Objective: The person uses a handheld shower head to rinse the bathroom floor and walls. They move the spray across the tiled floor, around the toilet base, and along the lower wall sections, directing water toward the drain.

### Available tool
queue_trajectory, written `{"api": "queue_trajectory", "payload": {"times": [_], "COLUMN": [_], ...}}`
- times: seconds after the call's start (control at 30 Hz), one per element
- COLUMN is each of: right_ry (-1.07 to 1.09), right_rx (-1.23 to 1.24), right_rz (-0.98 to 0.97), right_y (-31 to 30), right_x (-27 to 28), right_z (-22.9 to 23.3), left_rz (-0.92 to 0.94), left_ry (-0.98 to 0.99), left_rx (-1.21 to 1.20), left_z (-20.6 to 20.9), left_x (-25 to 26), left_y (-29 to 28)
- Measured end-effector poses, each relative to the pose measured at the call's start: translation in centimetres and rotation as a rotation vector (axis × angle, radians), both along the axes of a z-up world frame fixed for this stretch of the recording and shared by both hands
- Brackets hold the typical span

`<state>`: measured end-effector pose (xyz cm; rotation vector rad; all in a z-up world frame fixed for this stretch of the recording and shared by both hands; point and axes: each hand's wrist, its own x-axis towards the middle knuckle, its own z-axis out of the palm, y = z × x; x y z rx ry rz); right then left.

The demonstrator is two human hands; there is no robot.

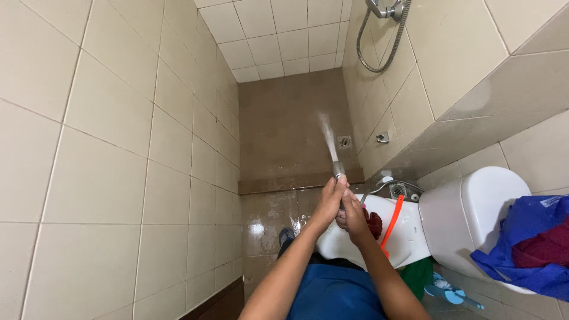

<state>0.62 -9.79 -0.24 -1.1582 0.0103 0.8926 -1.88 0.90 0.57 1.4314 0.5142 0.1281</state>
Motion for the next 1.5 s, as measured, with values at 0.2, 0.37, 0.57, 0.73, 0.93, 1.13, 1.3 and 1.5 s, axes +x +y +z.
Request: {"api": "queue_trajectory", "payload": {"times": [0.2,0.37,0.57,0.73,0.93,1.13,1.3,1.5], "right_ry": [0.003,0.021,0.0,0.005,-0.022,0.008,-0.048,-0.069], "right_rx": [0.031,0.032,-0.039,-0.007,0.023,0.017,-0.055,0.051], "right_rz": [0.011,0.036,0.069,0.083,0.119,0.132,0.154,0.149], "right_y": [0.0,0.3,1.0,1.3,1.6,2.0,2.3,2.2], "right_x": [-0.3,-0.5,-0.5,-0.3,-0.1,0.1,-0.2,-0.3], "right_z": [-1.4,-0.2,0.7,1.3,0.0,0.7,-0.6,-3.1], "left_rz": [0.011,0.028,0.022,0.056,0.054,0.096,0.103,0.079], "left_ry": [0.09,0.072,0.094,0.019,0.033,0.059,0.041,0.009], "left_rx": [-0.008,-0.029,-0.068,-0.053,-0.048,-0.056,-0.041,-0.194], "left_z": [2.0,2.6,3.2,1.7,1.4,0.6,0.1,1.3], "left_x": [-0.6,-1.0,-1.4,-1.2,-1.2,-1.0,-1.6,-2.4], "left_y": [0.2,0.4,0.9,1.1,1.5,1.7,1.9,2.3]}}
